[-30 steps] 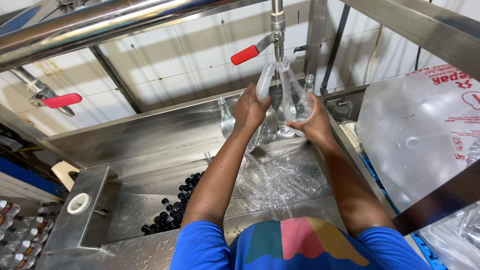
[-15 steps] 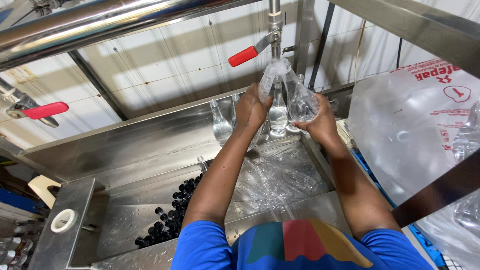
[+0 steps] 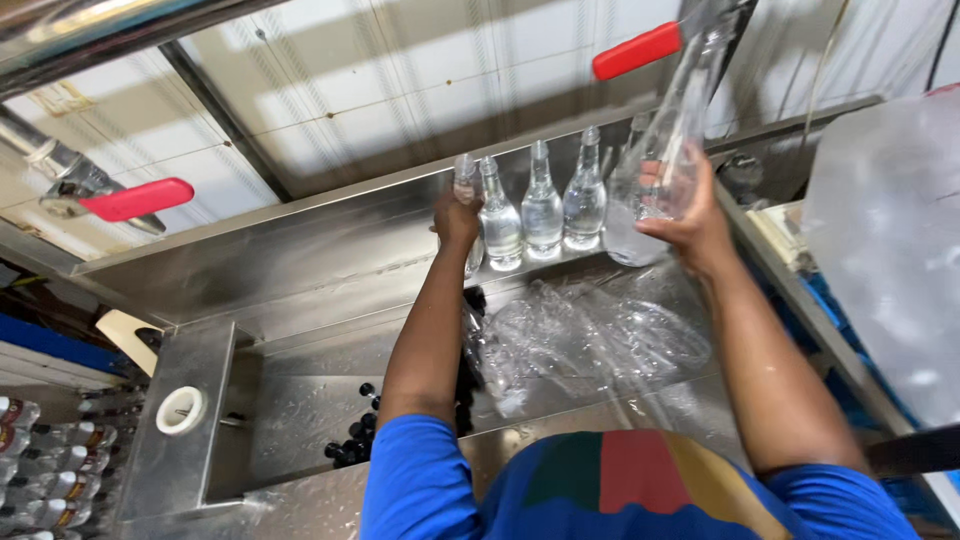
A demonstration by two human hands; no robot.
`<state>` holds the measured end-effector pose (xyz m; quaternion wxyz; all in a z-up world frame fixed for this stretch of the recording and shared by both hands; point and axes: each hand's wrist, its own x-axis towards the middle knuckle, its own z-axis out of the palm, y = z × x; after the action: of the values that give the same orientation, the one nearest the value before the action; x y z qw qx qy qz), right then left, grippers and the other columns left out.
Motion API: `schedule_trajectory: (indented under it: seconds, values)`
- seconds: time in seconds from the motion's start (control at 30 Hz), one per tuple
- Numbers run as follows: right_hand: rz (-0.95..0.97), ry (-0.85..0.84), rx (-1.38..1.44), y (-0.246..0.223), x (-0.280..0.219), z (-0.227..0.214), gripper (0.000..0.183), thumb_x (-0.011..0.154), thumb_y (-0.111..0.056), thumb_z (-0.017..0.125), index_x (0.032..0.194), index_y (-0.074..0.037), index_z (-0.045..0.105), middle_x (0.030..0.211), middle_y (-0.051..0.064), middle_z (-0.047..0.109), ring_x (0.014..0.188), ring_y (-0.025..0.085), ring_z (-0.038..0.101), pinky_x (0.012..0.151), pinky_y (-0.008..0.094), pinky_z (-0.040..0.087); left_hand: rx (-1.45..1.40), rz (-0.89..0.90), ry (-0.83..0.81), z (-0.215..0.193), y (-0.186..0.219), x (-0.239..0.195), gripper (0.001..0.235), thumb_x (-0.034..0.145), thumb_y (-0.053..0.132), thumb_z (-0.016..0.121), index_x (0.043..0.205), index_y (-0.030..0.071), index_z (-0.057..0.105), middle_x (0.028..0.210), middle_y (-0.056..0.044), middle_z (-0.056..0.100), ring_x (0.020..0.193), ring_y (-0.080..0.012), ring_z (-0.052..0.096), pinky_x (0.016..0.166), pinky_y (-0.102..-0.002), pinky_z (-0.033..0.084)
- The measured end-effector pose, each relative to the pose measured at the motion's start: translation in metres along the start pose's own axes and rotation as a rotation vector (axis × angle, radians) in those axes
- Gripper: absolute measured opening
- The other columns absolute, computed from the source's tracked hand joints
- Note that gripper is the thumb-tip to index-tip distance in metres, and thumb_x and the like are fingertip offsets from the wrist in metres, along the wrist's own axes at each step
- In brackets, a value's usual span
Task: The person fills clear glass bottles with water from a tap in a stainless steel sink. They hold the bottles under the running water, fill them, and then place them on the counter to the left. The person repeats this process for multiple bottles throughout the video.
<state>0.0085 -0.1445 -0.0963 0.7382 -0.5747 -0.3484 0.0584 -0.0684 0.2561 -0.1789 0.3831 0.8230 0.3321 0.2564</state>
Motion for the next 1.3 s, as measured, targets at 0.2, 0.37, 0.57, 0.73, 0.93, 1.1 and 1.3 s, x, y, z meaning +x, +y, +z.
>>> schedule_trajectory:
  seconds: [0.2,0.37,0.57,0.73,0.93,1.1,1.3]
  values:
    - [-0.040,-0.008,-0.053,0.000,-0.016,-0.014,0.119,0.068,0.000,0.094,0.167,-0.010,0.029,0.159,0.031,0.056,0.147,0.038,0.059,0.120,0.051,0.052,-0.304,-0.179,0.038,0.059,-0.085,0.074,0.073,0.098,0.020,0.090,0.160,0.017,0.050,0.161,-0.012,0.057,0.156,-0.0391,0.050,0.130,-0.074,0.022]
    - [-0.019,-0.004,-0.045,0.000,-0.020,-0.020,0.123,0.063,-0.011,0.098,0.166,-0.012,0.031,0.161,0.027,0.057,0.147,0.034,0.060,0.119,0.046,0.053,-0.296,-0.108,0.121,0.051,-0.100,0.077,0.055,0.094,0.016,0.093,0.139,0.009,0.062,0.137,-0.014,0.069,0.142,-0.0374,0.062,0.123,-0.059,0.046]
    - [-0.120,0.000,-0.170,0.035,-0.020,-0.037,0.127,0.069,-0.025,0.103,0.170,-0.009,0.028,0.163,0.023,0.050,0.149,0.031,0.049,0.132,0.049,0.040,-0.014,-0.200,0.350,0.041,-0.065,0.044,0.138,0.073,0.043,0.113,0.170,0.008,0.021,0.172,-0.031,0.031,0.166,-0.0462,0.032,0.143,-0.060,0.010]
    - [-0.065,-0.091,-0.179,-0.054,-0.029,0.003,0.113,0.081,-0.038,0.091,0.164,0.009,0.030,0.158,0.029,0.058,0.149,0.043,0.059,0.127,0.056,0.053,-0.807,0.503,0.111,0.020,0.166,-0.070,0.054,0.104,0.041,0.082,0.146,0.022,0.054,0.139,-0.012,0.066,0.130,-0.0257,0.067,0.102,-0.040,0.069]
    - [-0.086,-0.194,0.171,-0.020,-0.021,-0.011,0.111,0.085,-0.029,0.093,0.168,-0.003,0.023,0.165,0.023,0.050,0.155,0.032,0.051,0.127,0.045,0.046,-0.281,0.258,-0.406,-0.013,0.327,-0.182,0.135,0.060,0.085,0.074,0.168,0.010,0.041,0.172,-0.018,0.054,0.152,-0.0345,0.061,0.121,-0.046,0.054]
    - [0.079,-0.621,-0.428,0.209,-0.088,-0.081,0.076,0.101,-0.054,0.068,0.167,-0.029,0.042,0.174,0.017,0.045,0.163,0.041,0.037,0.131,0.057,0.028,-0.311,0.299,-0.239,0.006,0.324,-0.174,0.066,0.070,0.069,0.079,0.115,0.024,0.063,0.122,0.004,0.061,0.098,-0.0136,0.065,0.081,-0.034,0.052]
    - [0.903,-0.569,-0.948,0.175,-0.118,-0.097,0.133,0.083,-0.061,0.088,0.180,-0.017,0.008,0.186,0.015,0.020,0.168,0.040,0.030,0.131,0.053,0.035,-0.421,0.255,-0.291,0.003,0.327,-0.180,0.065,0.075,0.056,0.082,0.127,0.020,0.070,0.122,0.002,0.082,0.100,-0.0121,0.077,0.079,-0.031,0.060]
